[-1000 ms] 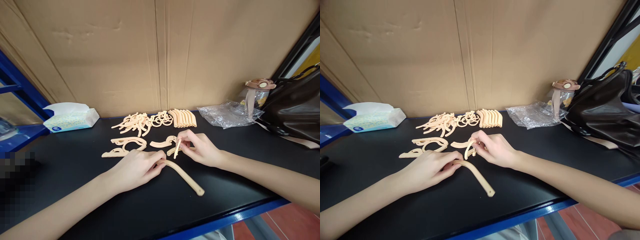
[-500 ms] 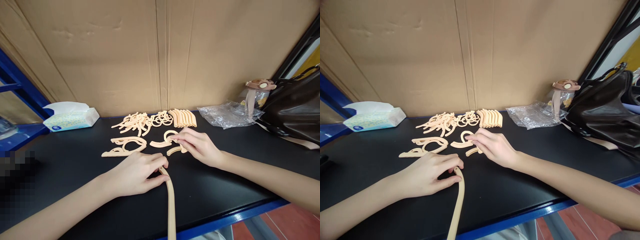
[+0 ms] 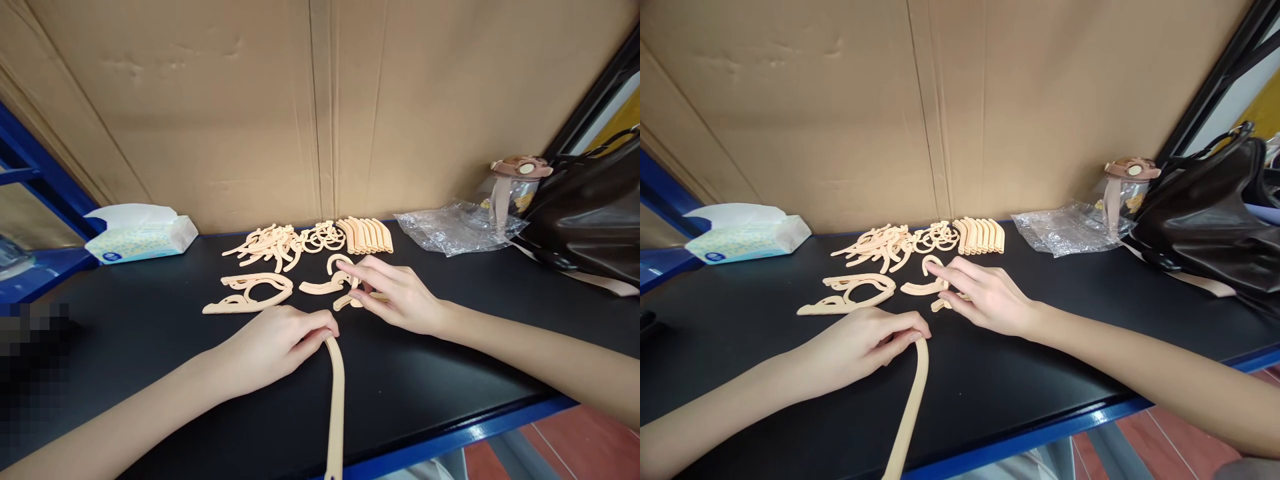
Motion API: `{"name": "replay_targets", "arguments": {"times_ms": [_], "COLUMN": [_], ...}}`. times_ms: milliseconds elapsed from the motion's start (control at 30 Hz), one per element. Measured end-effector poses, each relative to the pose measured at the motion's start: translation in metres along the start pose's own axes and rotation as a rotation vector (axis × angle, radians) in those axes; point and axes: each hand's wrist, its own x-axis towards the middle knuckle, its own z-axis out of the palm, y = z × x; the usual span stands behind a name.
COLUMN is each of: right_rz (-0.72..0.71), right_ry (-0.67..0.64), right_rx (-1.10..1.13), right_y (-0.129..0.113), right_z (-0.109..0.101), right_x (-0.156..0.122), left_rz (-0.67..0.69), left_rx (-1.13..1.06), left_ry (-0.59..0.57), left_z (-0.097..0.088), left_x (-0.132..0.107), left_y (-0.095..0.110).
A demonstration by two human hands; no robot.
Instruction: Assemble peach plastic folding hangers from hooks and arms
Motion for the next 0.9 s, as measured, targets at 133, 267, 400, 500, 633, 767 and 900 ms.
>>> {"name": "replay_targets", "arguments": {"times_ms": [133,267,400,500,633,767,900], "right_rz": [0.004,-0.055,-0.06,-0.047,-0.008,0.11,0.319], "right_ry": [-0.027,-0.056,-0.095,-0.126,-0.122,-0.075,-0.054], "right_rx": [0.013,0.0,-0.032,-0.015,0.082,0.317,0.678], "right_y": [0.0,-0.001,-0.002,-0.002,-0.002,-0.002,-0.004], "right_z": [-0.001,-0.004,-0.006,-0.005,-0.002,0.001,0.005], "right_x": [0.0,0.001,0.002,0.002,0.003,0.003,0.004], "left_rz": [-0.069,-0.103,-0.086,-0.083,-0.02,0.034,0.011], "left_rx": [-0.029,-0.009,0.088,0.19,0.232,0.206,0.184], "left_ry": [-0.021,-0.047,0.015,0.086,0.181,0.249,0.304], "left_z": [-0.003,-0.004,-0.001,0.001,0.004,0.006,0.007], "left_x": [0.0,0.0,0.001,0.001,0.0,-0.002,-0.001], "left_y": [0.006,0.009,0.009,0.009,0.009,0.008,0.006]}}
